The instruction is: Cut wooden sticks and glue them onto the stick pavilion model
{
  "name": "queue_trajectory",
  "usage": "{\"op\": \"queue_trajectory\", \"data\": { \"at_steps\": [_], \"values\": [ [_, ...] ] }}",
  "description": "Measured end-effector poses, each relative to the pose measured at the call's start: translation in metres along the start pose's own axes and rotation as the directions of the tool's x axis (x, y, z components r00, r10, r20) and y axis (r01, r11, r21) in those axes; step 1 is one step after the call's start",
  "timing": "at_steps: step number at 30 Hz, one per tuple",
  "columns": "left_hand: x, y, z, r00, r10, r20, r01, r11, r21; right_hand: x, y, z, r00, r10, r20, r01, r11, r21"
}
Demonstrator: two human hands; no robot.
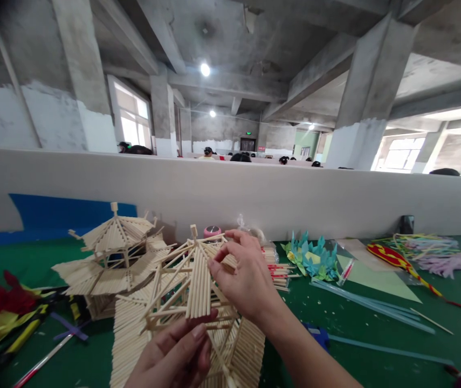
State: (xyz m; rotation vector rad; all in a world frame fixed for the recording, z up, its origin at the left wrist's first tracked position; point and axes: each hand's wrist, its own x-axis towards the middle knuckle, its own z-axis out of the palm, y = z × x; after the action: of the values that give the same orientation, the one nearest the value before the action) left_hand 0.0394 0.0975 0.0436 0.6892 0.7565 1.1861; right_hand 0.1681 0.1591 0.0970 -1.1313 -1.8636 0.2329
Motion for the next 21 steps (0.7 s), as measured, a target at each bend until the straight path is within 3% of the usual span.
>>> {"op": "queue_trajectory", "data": {
  "at_steps": [11, 21],
  "values": [
    [-0.0017, -0.0015, 0.0022, 1.0, 0.028, -0.012, -0.029, 1.0, -0.011, 0.0083, 0.0057, -0.0017, 0.994, 0.002, 0.112, -0.012, 0.996, 0.089],
    [-0.0045, 0.004, 0.004, 1.0, -0.019, -0.019, 0.018, 1.0, -0.021, 0.0104, 0.006, -0.0014, 0.986, 0.017, 0.166, -0.043, 0.987, 0.157]
  ]
}}
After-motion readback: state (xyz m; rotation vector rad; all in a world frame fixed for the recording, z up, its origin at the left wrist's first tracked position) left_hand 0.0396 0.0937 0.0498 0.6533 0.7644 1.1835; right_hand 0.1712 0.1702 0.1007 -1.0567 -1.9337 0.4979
